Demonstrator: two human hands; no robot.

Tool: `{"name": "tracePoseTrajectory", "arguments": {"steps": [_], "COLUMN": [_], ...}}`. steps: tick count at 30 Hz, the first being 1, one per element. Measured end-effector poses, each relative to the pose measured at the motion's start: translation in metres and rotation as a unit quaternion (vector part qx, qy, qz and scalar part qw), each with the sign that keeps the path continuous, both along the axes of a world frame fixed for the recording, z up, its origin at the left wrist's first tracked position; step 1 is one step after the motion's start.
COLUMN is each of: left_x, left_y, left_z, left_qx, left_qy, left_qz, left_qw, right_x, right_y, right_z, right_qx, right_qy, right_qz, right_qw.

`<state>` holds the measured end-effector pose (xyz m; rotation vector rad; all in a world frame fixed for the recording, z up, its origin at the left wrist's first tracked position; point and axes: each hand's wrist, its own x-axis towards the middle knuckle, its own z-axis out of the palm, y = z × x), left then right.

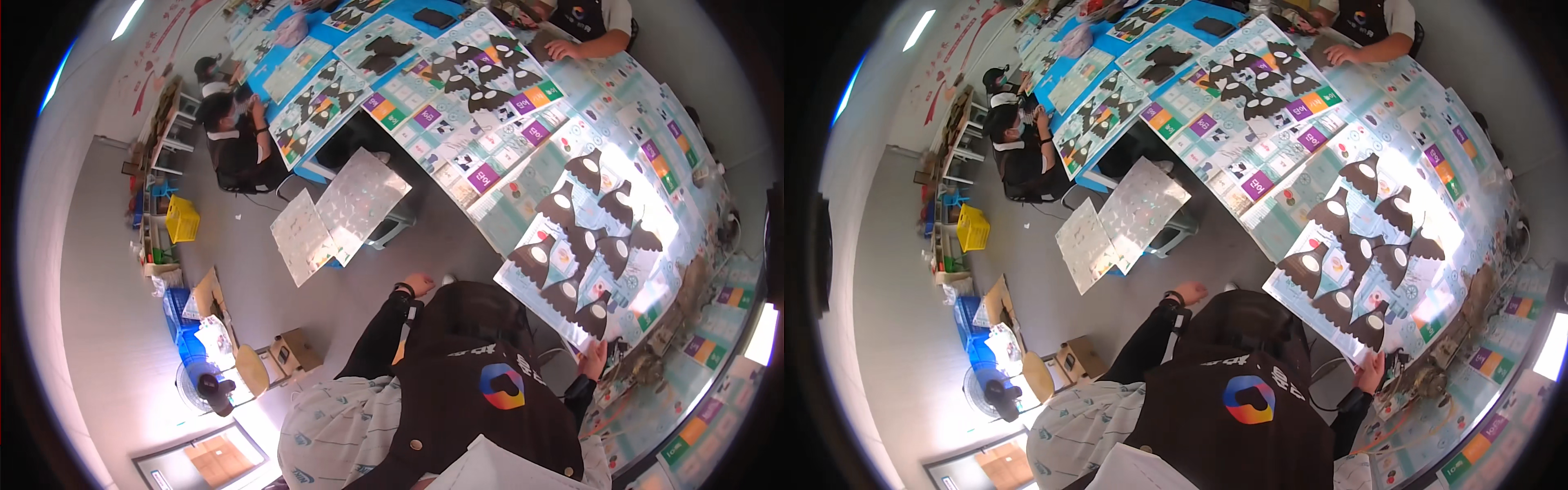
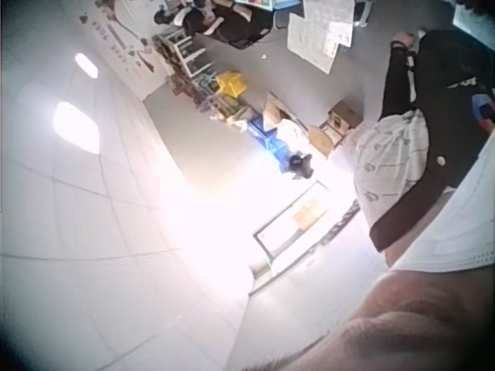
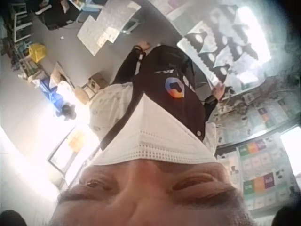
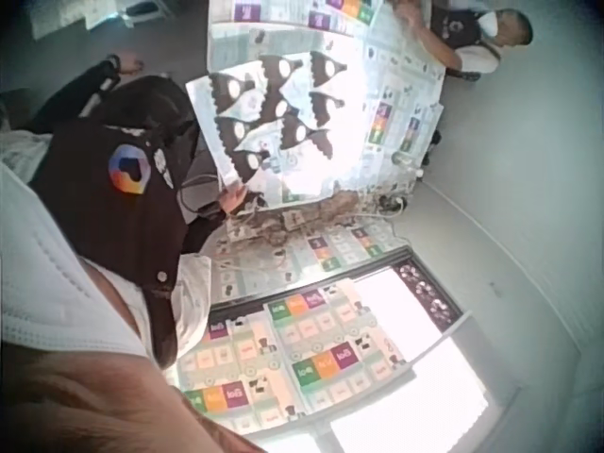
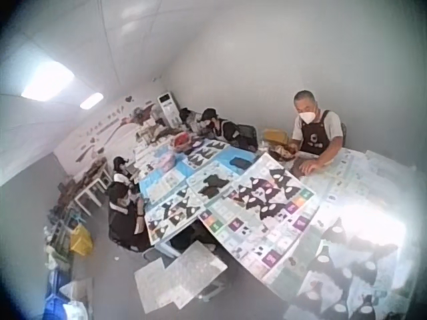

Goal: Applying glue to shoe components using a glue gun.

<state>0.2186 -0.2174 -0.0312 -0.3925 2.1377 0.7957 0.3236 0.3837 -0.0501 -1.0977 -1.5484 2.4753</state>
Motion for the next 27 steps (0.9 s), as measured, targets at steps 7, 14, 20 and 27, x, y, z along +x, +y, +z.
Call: {"name": "tracePoseTrajectory", "arguments": {"steps": [7, 14, 20, 27], "left_x": [-0.031, -0.034, -0.028, -0.009], "left_y": [0.046, 0.056, 0.032, 0.017], "left_z": [0.046, 0.084, 0.097, 0.109], "left_qx": [0.159, 0.285, 0.368, 0.542], "left_qy": [0.081, 0.168, 0.212, 0.088], "left_qz": [-0.190, -0.175, -0.050, 0.158], "left_qw": [0.965, 0.927, 0.904, 0.821], "right_x": [-0.043, -0.095, -0.131, -0.171], "right_y": [-0.047, -0.134, -0.199, -0.239], "right_z": [0.032, 0.063, 0.083, 0.101], "right_qx": [0.006, 0.035, 0.037, 0.012], "right_qy": [-0.037, -0.026, -0.018, -0.002], "right_qz": [0.072, 0.099, 0.179, 0.241], "right_qw": [0.997, 0.994, 0.983, 0.970]}}
